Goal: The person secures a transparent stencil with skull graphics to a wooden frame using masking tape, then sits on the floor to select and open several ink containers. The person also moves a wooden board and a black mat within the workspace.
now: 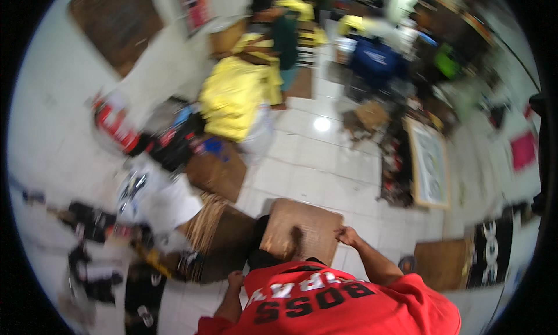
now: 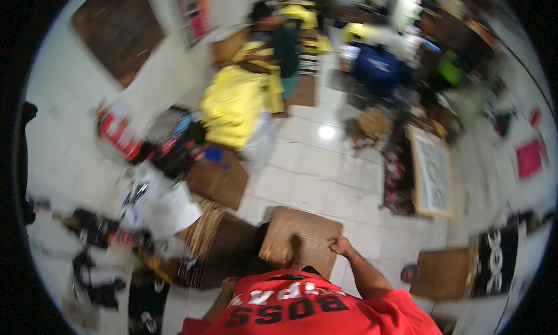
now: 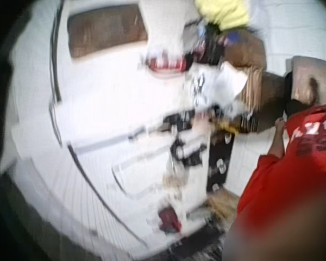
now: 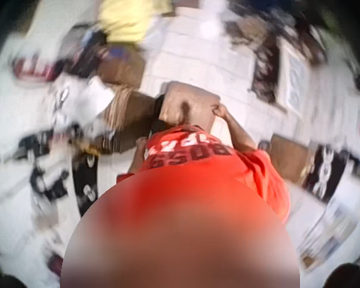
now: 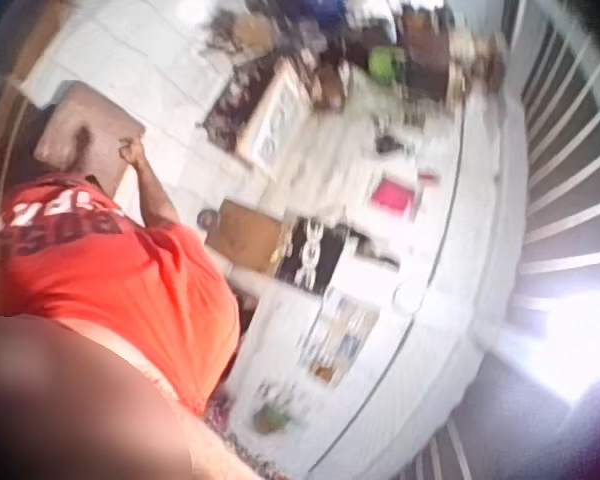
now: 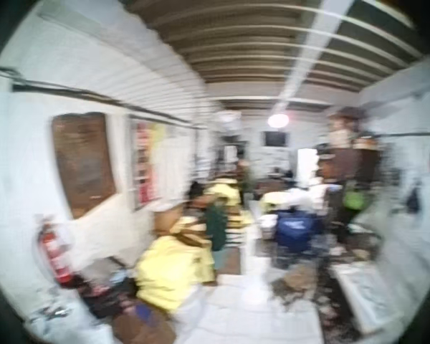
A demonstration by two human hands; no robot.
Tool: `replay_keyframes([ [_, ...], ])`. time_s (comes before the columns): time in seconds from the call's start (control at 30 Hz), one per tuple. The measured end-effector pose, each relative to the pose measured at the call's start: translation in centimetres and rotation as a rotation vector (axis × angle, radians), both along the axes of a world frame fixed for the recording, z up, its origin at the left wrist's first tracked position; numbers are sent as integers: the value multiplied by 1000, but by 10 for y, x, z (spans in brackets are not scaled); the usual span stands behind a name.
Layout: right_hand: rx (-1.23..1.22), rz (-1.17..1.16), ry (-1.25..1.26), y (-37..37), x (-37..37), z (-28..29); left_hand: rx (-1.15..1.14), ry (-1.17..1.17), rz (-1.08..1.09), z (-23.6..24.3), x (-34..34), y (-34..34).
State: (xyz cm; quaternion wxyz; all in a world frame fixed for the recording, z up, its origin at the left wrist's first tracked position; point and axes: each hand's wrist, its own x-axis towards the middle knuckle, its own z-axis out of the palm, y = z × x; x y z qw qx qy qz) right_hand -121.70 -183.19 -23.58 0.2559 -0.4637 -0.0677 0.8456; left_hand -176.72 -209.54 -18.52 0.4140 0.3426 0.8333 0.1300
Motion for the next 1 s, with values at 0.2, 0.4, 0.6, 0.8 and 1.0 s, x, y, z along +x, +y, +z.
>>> replay_keyframes([
  [0.2,355,193,-693,-56,42,37,24,-139,-133,-15,32,94],
  [0.4,56,341,-791,-123,50,41,-14,-189,-220,9,13,194],
  [0.6,-94,113,-728,-116,41,55,-104,-269,-274,23,54,373],
  [0.8,135,-109,-1052,-50,14,86,-112,-427,-354,23,137,550],
  [1.0,173,-152,-1050,-71,5,129,-102,-499,-469,46,259,608],
])
